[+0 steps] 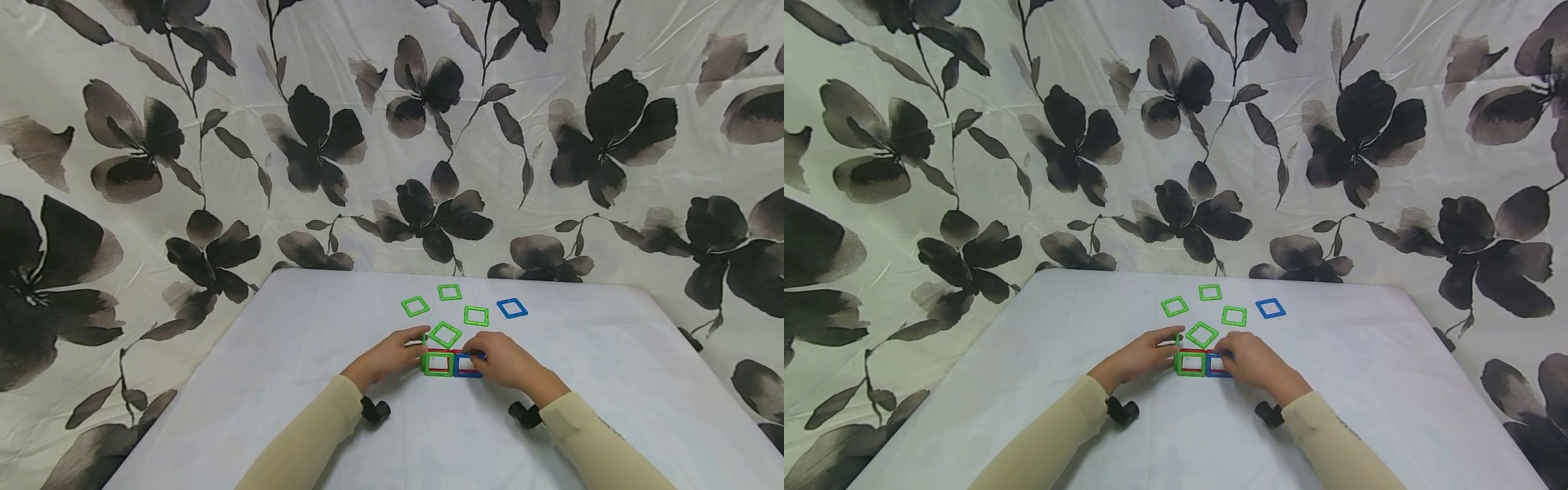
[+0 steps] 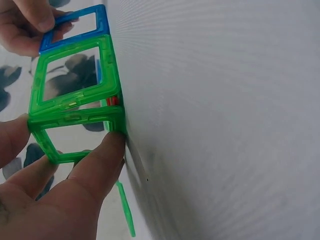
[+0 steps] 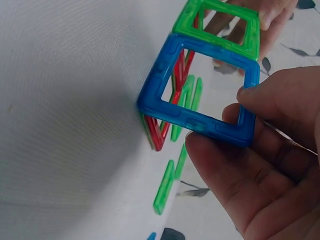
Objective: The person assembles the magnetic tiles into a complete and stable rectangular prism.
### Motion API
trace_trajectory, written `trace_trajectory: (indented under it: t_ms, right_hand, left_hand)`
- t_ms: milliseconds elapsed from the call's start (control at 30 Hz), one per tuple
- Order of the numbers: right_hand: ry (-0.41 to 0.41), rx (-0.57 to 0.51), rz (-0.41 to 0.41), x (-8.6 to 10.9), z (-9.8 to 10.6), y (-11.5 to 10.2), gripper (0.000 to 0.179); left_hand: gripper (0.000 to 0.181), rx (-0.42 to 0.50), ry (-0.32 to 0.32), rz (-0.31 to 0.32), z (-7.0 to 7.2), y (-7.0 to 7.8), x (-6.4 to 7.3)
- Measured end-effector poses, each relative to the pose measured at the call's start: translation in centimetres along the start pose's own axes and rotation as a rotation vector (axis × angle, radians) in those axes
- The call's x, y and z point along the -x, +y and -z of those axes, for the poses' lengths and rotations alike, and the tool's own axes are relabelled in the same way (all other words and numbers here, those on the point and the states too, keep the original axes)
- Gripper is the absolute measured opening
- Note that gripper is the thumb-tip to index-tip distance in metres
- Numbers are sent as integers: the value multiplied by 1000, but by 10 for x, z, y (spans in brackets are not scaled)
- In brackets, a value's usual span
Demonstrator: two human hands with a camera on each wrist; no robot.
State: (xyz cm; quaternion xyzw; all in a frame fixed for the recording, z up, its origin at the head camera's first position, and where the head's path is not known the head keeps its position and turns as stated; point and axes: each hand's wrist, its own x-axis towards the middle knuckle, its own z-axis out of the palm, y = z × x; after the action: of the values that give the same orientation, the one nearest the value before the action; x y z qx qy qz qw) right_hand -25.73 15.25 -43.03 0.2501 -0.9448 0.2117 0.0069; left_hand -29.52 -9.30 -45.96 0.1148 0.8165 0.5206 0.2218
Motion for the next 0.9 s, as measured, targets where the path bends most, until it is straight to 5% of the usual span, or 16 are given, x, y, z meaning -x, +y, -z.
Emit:
trace_trajectory:
  t_ms: [233, 633, 900]
  right_hand:
    - [-30, -40, -37, 1, 1, 2, 17]
    - [-82, -136, 18, 11, 5, 10, 19]
    - [-118, -194, 20, 15, 4, 13, 20]
  left_hand:
    - [53, -51, -13, 1, 2, 4, 1]
    - [52, -91, -98, -1, 5, 8, -11]
    - [48, -26, -115, 50, 2, 11, -26]
